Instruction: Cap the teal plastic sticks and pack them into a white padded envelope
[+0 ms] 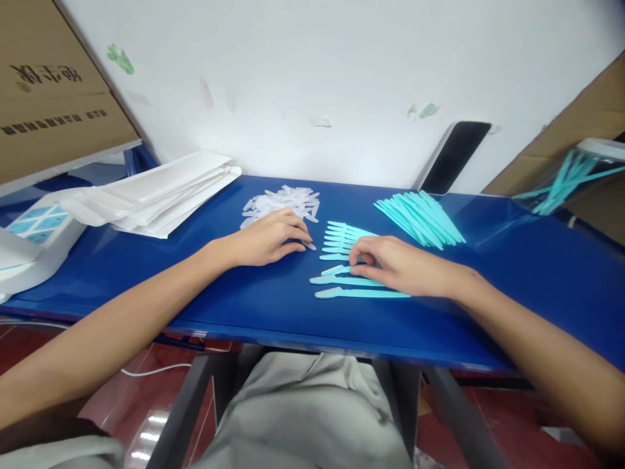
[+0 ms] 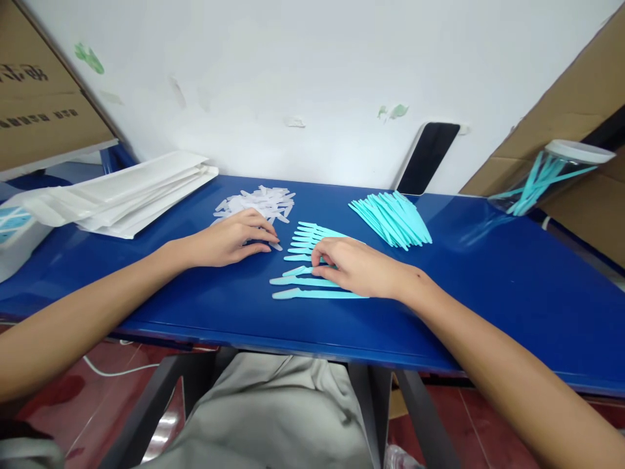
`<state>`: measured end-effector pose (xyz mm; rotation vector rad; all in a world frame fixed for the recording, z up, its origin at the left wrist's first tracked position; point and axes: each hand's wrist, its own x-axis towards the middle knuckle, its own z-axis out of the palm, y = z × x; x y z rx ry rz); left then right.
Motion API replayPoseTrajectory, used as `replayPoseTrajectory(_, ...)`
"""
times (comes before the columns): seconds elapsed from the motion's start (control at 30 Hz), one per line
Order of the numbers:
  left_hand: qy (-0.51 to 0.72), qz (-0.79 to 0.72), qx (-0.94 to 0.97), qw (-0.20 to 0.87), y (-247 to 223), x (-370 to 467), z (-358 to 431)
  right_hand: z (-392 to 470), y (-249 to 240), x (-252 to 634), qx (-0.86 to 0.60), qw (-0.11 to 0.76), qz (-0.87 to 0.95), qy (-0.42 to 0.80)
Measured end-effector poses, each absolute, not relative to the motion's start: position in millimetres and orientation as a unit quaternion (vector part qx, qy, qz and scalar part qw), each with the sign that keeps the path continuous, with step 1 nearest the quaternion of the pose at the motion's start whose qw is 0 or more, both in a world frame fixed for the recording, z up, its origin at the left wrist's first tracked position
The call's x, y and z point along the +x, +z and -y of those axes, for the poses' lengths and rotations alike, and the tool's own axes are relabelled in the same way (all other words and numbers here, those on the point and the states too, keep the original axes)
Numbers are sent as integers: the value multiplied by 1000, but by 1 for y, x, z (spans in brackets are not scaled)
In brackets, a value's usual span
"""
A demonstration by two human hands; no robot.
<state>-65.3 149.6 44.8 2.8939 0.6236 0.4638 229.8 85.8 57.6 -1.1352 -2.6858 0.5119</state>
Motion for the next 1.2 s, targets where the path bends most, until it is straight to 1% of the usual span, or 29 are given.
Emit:
replayPoseTrajectory(0.13,142,-219,963,69,45,-66,-150,-86,57,230,-376,109,907,155)
replayPoseTrajectory(0.33,123,-248,961,-1,39,-66,-151,-83,60,229,-369,194,906,74)
replayPoseTrajectory(0.43,105,-249,962,-28,37,-65,-151,-83,60,229,-384,246,888,52)
replayPoseTrajectory(0.5,94,-242,965,-32,37,-65,-150,-84,58,229,-384,259,885,49)
replayPoseTrajectory(0.73,152,-244,957,38,41,-65,-145,-86,55,231,-377,230,894,75)
replayPoseTrajectory(1.03,122,-202,966,110,59,-65,-136,-88,55,231,-370,216,901,63)
replayPoseTrajectory(1.1,112,-213,957,159,64,-65,-131,-88,55,232,-371,210,902,63)
replayPoseTrajectory(1.2,35,-204,942,263,73,-65,-123,-90,54,232,-370,204,904,65)
